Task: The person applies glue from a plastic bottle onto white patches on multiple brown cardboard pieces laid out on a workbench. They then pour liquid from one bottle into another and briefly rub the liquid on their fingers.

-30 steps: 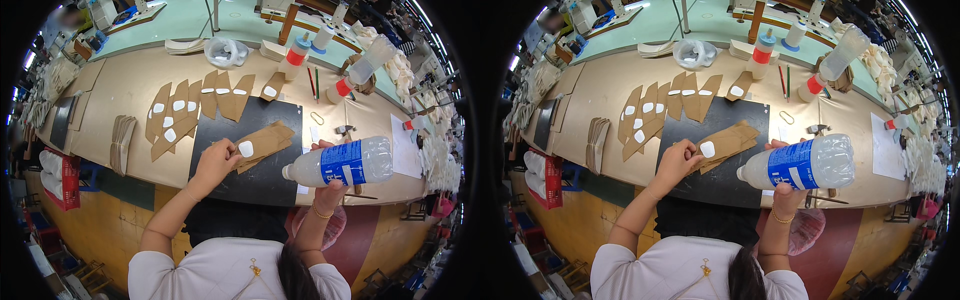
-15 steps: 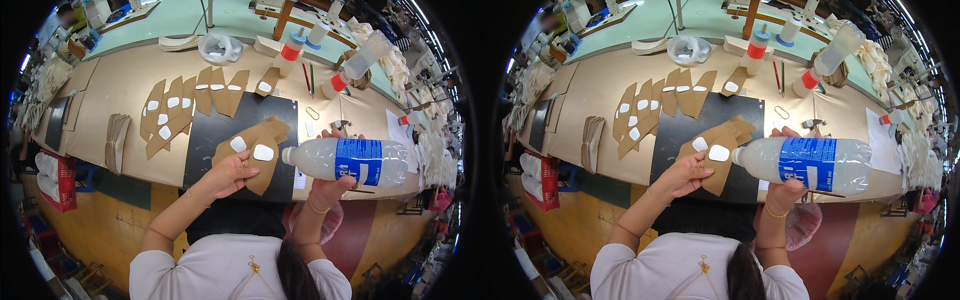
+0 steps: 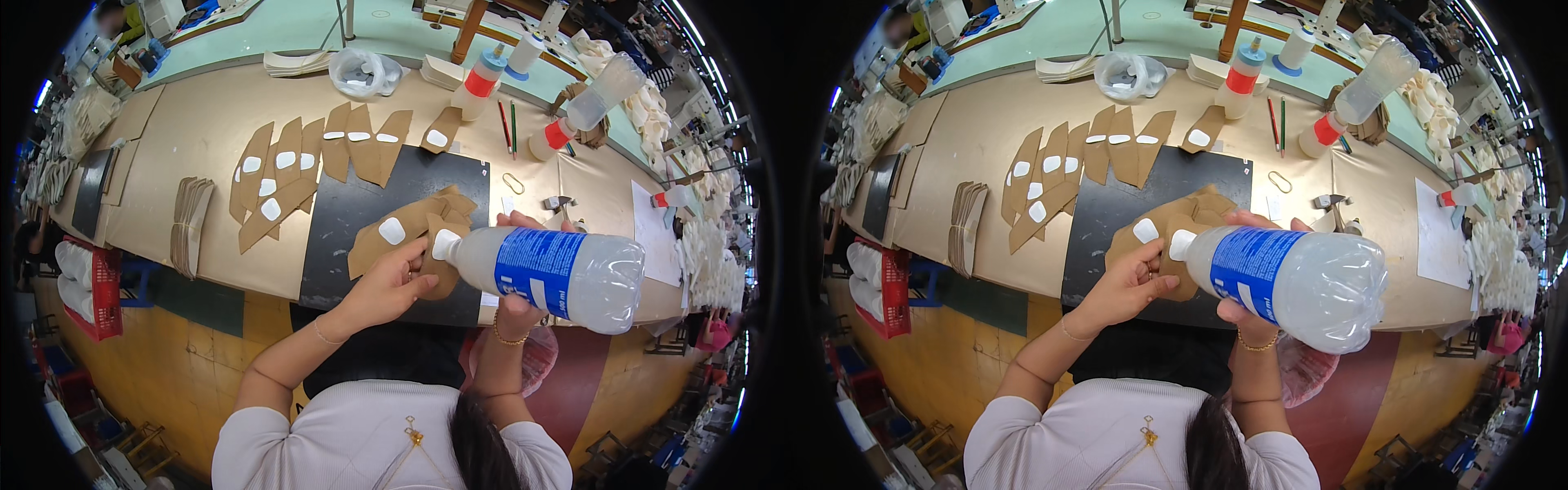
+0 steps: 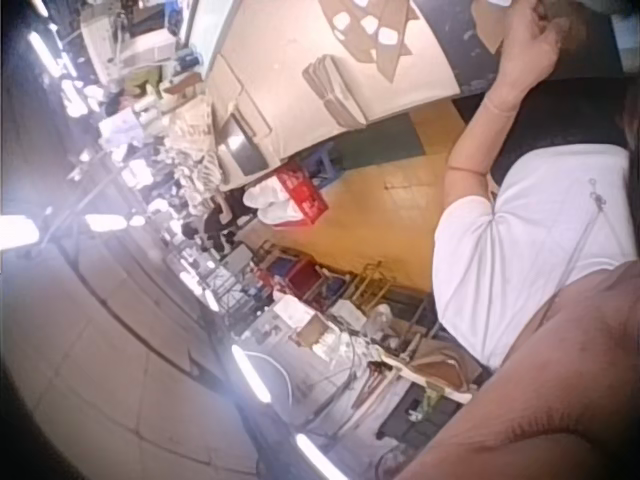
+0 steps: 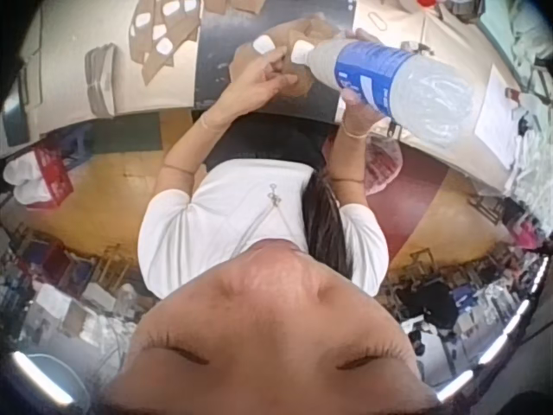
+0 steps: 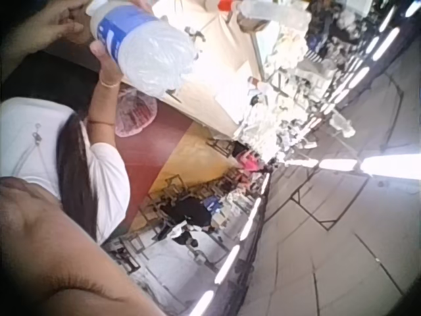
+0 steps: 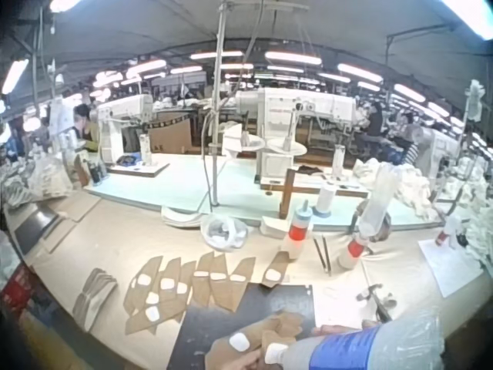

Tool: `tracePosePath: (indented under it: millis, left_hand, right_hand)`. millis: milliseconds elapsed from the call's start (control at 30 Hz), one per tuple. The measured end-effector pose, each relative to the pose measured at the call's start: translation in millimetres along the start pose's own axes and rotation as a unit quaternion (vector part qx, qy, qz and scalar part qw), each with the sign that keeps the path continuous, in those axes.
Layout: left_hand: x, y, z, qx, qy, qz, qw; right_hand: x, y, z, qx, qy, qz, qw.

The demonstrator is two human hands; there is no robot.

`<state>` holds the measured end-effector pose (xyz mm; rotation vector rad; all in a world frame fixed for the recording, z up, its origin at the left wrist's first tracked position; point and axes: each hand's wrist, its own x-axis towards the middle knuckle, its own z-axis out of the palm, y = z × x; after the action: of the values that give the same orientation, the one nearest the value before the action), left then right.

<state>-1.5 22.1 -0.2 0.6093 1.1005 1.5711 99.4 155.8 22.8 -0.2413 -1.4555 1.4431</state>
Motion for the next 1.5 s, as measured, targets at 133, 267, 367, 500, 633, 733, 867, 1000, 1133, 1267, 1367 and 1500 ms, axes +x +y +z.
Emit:
tracePosePath:
  millis: [133,267,367,500,633,733,867,1000,1133,1267,1367,1500]
  left_hand:
    - [3.8,-12.5,-4.2,0.059,-0.016,-0.009,0.998]
    - [7.3,-2.5,0.2,-0.006,-0.008,0.004,1.000]
    - [8.5,-1.8,-0.2,-0.029,-0.011,0.003,1.000]
    - [7.5,1.5,-2.0,-0.048,-0.030,-0.030,0.998]
    - [5.4,13.2,-6.0,-0.111,-0.035,-0.025,0.993]
    - [15.0,22.8,-25.1,-0.167,-0.046,-0.050,0.984]
    - [38.2,43.4,-38.6,-0.264,-0.056,-0.074,0.960]
    - [45.5,55.1,-42.4,-0.223,-0.083,-0.069,0.969]
    - [36.3,67.0,-35.5,-0.124,-0.076,-0.055,0.988]
    - [27.7,74.2,-36.0,-0.065,-0.100,-0.048,0.992]
    - [27.7,67.6,-39.8,-0.053,-0.100,-0.063,0.992]
    - [29.9,60.6,-37.1,-0.059,-0.103,-0.074,0.990]
  right_hand:
    - [4.9,1.4,6.4,-0.007,0.066,-0.004,0.998]
    - [-1.7,6.3,-7.1,0.008,-0.057,-0.043,0.997]
    - [3.0,8.7,-24.5,-0.020,-0.127,-0.101,0.987]
    - [7.5,25.4,-30.8,-0.058,-0.051,-0.127,0.989]
    - [13.9,19.1,-25.9,-0.102,0.057,-0.072,0.991]
    - [18.6,16.5,-33.7,-0.017,0.080,-0.040,0.996]
    - [8.5,17.2,-44.1,0.250,-0.011,0.156,0.956]
    - [-14.9,41.1,-24.4,0.460,-0.023,0.304,0.834]
    - [-26.3,73.6,-9.0,0.431,0.092,0.365,0.820]
    - [-24.7,76.2,3.0,0.378,0.150,0.382,0.830]
    - [-29.5,70.2,-4.8,0.404,0.121,0.374,0.826]
    - [-28.6,54.0,-12.8,0.527,0.014,0.333,0.782]
